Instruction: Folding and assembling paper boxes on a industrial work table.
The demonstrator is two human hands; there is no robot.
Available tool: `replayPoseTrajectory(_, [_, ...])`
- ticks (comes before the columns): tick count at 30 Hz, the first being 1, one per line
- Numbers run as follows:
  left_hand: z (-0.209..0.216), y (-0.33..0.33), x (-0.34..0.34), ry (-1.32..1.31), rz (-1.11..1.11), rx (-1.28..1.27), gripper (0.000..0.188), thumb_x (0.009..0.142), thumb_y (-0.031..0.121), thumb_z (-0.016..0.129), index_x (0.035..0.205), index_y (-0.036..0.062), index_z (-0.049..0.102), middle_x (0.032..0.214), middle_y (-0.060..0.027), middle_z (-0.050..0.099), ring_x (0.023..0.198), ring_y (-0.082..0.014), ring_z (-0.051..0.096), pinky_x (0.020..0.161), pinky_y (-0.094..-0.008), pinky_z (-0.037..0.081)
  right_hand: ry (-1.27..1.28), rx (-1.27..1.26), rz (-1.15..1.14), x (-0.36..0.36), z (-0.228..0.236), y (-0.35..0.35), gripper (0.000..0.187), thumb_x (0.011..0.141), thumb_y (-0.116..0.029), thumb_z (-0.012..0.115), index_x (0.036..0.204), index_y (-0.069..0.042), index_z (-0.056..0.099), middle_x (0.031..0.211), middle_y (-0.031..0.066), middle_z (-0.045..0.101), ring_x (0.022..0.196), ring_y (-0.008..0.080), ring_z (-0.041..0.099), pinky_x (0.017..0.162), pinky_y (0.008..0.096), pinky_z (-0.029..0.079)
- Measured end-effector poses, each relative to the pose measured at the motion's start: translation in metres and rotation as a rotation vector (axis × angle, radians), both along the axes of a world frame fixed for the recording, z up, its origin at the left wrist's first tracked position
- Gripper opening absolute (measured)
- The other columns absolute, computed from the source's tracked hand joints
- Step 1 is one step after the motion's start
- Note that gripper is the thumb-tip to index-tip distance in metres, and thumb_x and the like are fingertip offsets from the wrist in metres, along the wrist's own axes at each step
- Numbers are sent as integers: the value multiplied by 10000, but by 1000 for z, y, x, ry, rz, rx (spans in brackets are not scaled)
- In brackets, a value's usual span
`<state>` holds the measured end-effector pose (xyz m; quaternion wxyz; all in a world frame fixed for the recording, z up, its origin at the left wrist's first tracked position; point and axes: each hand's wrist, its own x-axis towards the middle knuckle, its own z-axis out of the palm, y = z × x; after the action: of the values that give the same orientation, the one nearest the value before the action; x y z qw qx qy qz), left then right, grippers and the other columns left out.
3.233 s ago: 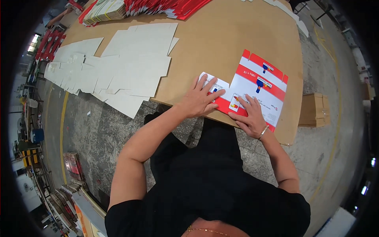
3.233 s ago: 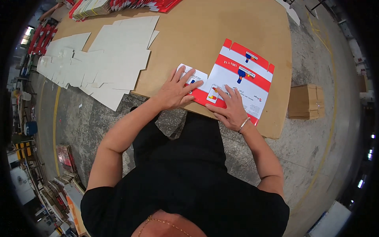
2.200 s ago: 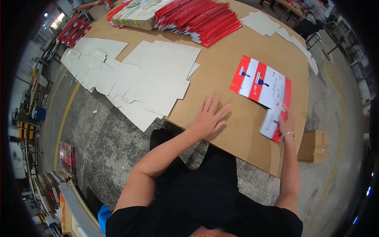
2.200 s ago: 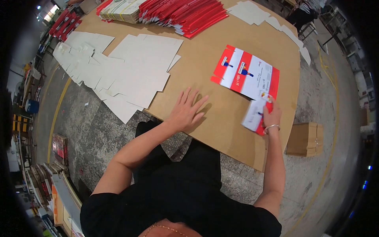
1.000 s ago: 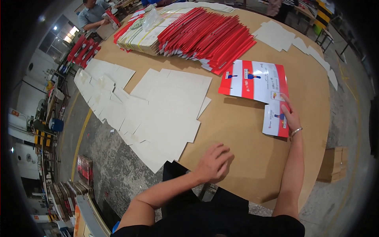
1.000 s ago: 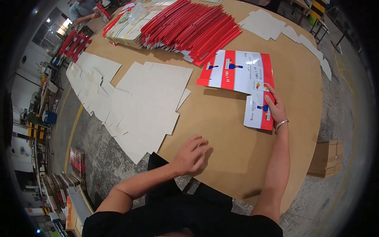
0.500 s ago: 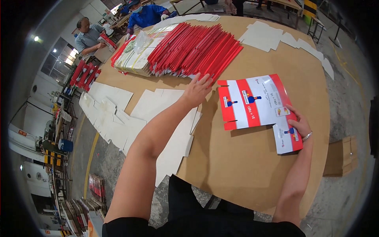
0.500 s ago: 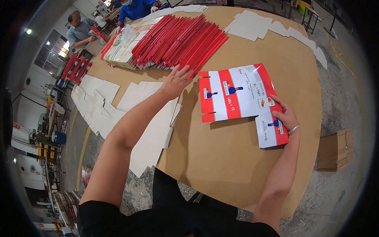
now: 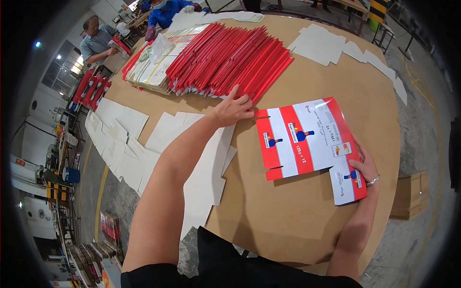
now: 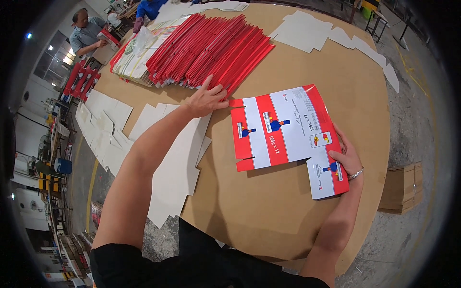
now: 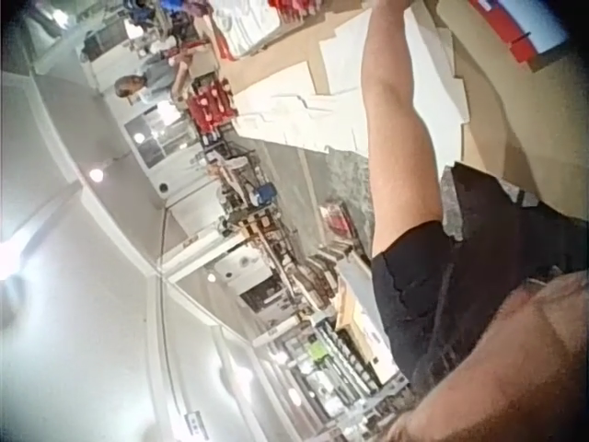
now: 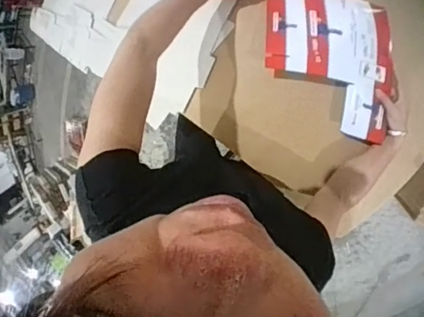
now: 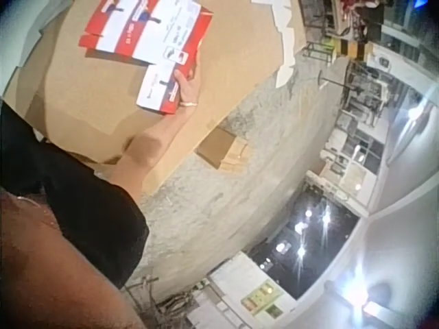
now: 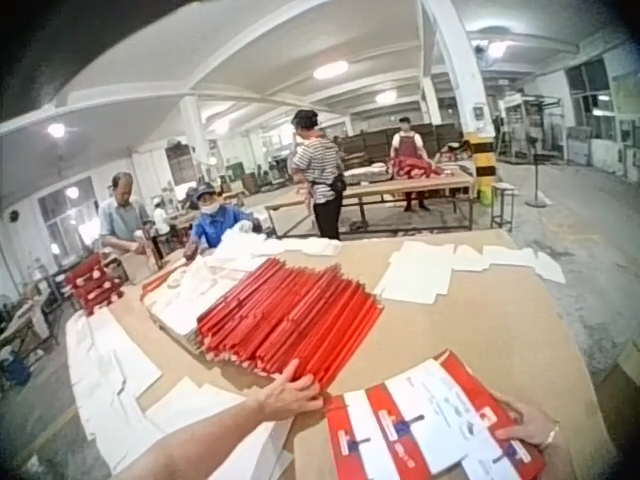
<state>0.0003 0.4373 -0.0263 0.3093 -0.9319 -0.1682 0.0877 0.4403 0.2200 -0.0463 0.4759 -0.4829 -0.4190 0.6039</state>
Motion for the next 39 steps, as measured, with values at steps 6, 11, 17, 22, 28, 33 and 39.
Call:
replayPoseTrajectory(6, [4,15,-10,-76,-147,49,214,832,204,556,1046,202,540,1135,-3,511,1147,-189,443,1062,-601,309,47,3,15,5,-4,-1,883,750,-32,734,1488,-48,250,1288,155,564,1089,186,610,921,326,504])
replayPoseTrajectory(11, [26,18,-12,-83,-147,27,214,828,200,558,1040,193,536,1110,-1,514,1113,-174,453,1020,-571,352,-58,-10,26,-1,-15,26,851,744,-9,705,1476,-29,270,1298,154,558,1130,199,588,951,332,484])
replayPoseTrajectory(17, [32,22,-6,-41,-153,-5,224,826,226,562,1044,185,533,1075,-1,505,1080,-170,465,1004,-537,366,-557,236,-250,-74,-66,204,767,716,-78,683,1419,-25,382,1215,143,609,1081,197,602,923,323,489])
replayPoseTrajectory(22, [22,19,25,-108,-209,9,192,833,235,542,1018,188,550,1077,20,528,1061,-173,457,975,-540,372,-704,82,-352,-173,-65,287,769,857,-280,640,1476,-52,245,1174,231,620,982,327,662,833,422,548])
replayPoseTrajectory(28, [13,7,1,-129,-154,24,207,810,234,558,1008,174,568,1058,2,536,1063,-188,464,986,-532,370,-496,-139,136,-206,-23,263,636,974,-372,462,1369,15,148,691,214,638,451,272,620,383,352,507])
replayPoseTrajectory(33, [12,3,13,-49,2,-114,168,818,216,548,970,154,585,1048,7,551,1044,-191,480,1019,-511,351,-281,-157,-11,-246,-23,262,684,979,-353,458,1398,4,52,711,231,651,513,293,653,412,368,532])
replayPoseTrajectory(39, [62,-101,-9,-641,163,-209,551,740,190,707,1253,315,549,1223,-26,518,1199,-200,468,1082,-589,235,-529,278,-223,-209,-64,189,399,922,-160,549,1304,-58,496,711,102,638,532,194,559,505,346,472])
